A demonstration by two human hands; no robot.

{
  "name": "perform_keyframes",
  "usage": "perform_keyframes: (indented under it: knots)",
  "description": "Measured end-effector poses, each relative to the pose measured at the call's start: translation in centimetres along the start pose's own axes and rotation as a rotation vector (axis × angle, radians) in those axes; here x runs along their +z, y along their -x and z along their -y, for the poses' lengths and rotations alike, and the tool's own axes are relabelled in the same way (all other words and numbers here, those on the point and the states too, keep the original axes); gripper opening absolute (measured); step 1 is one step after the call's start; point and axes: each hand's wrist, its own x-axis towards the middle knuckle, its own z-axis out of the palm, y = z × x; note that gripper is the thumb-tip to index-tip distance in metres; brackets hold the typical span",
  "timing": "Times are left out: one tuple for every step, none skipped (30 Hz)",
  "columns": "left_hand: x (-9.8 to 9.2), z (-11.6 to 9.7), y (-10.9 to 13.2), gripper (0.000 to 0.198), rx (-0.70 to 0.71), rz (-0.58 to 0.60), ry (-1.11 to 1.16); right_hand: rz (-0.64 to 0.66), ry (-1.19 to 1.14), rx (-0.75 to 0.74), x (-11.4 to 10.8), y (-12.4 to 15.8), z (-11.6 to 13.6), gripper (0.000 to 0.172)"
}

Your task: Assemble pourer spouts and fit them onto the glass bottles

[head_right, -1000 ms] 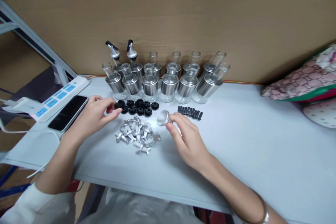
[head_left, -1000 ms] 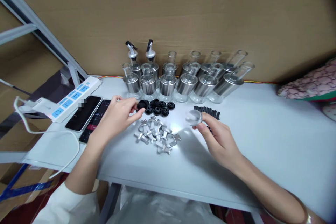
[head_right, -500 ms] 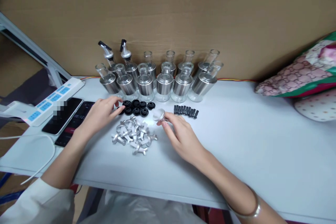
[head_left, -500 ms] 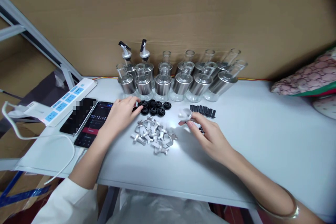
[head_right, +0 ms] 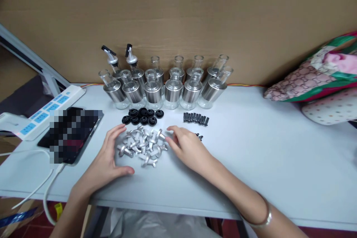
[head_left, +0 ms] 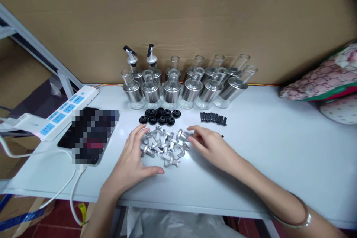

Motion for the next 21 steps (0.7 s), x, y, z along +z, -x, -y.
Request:
perform_keyframes:
  knots:
    - [0.1, 0.1, 0.0, 0.093, -0.006, 0.004, -0.002, -0.020, -0.011, -0.012, -0.2, 0.1, 0.0, 0.036]
    - [0.3, 0.2, 0.0, 0.094, -0.009, 0.014, -0.010, -0.029, -0.028, -0.037, -0.3, 0.2, 0.1, 0.046]
    - [0.4, 0.2, -0.1, 0.095, -0.006, 0.025, -0.023, -0.021, -0.050, -0.073, -0.3, 0.3, 0.2, 0.059]
    - [0.4, 0.3, -0.2, 0.097, -0.002, 0.037, -0.040, 0.006, -0.074, -0.113, -0.2, 0.4, 0.2, 0.072]
    - [0.5, 0.3, -0.3, 0.098, 0.004, 0.045, -0.055, 0.046, -0.097, -0.150, 0.1, 0.5, 0.3, 0.082]
    - [0.6, 0.4, -0.3, 0.099, 0.006, 0.048, -0.066, 0.087, -0.116, -0.179, 0.4, 0.5, 0.4, 0.087]
    - [0.6, 0.5, -0.3, 0.100, 0.005, 0.043, -0.071, 0.116, -0.132, -0.200, 0.8, 0.5, 0.5, 0.090]
    - [0.7, 0.7, -0.3, 0.101, 0.000, 0.033, -0.069, 0.132, -0.145, -0.214, 1.3, 0.5, 0.6, 0.092]
    - [0.7, 0.8, -0.3, 0.103, -0.004, 0.021, -0.063, 0.141, -0.153, -0.228, 1.7, 0.4, 0.8, 0.092]
    - [0.7, 0.9, -0.3, 0.105, -0.005, 0.009, -0.058, 0.146, -0.155, -0.241, 2.0, 0.3, 1.0, 0.093]
    - [0.7, 1.0, -0.2, 0.108, -0.001, 0.004, -0.058, 0.151, -0.147, -0.255, 2.4, 0.1, 1.1, 0.094]
    - [0.7, 1.1, -0.2, 0.109, 0.006, 0.006, -0.063, 0.155, -0.130, -0.271, 2.6, 0.0, 1.3, 0.093]
    - [0.7, 1.1, -0.2, 0.110, 0.015, 0.015, -0.073, 0.159, -0.107, -0.288, 2.9, -0.2, 1.5, 0.091]
    - [0.7, 1.1, -0.3, 0.108, 0.022, 0.027, -0.086, 0.159, -0.082, -0.302, 3.1, -0.4, 1.6, 0.088]
    - [0.7, 1.1, -0.3, 0.106, 0.026, 0.040, -0.097, 0.153, -0.060, -0.316, 3.2, -0.6, 1.7, 0.085]
    - [0.6, 1.1, -0.4, 0.101, 0.028, 0.050, -0.107, 0.145, -0.043, -0.326, 3.4, -0.7, 1.9, 0.083]
    - [0.6, 1.0, -0.4, 0.097, 0.029, 0.057, -0.113, 0.140, -0.032, -0.335, 3.5, -0.8, 1.9, 0.081]
    - [0.5, 1.0, -0.4, 0.092, 0.030, 0.060, -0.116, 0.136, -0.027, -0.340, 3.5, -0.9, 2.0, 0.079]
    - [0.5, 1.0, -0.5, 0.088, 0.030, 0.060, -0.119, 0.137, -0.023, -0.344, 3.6, -1.0, 2.1, 0.078]
    - [0.5, 1.0, -0.5, 0.085, 0.031, 0.057, -0.119, 0.139, -0.021, -0.347, 3.6, -1.0, 2.1, 0.077]
    - [0.4, 1.0, -0.5, 0.082, 0.029, 0.053, -0.119, 0.143, -0.017, -0.349, 3.6, -1.0, 2.2, 0.076]
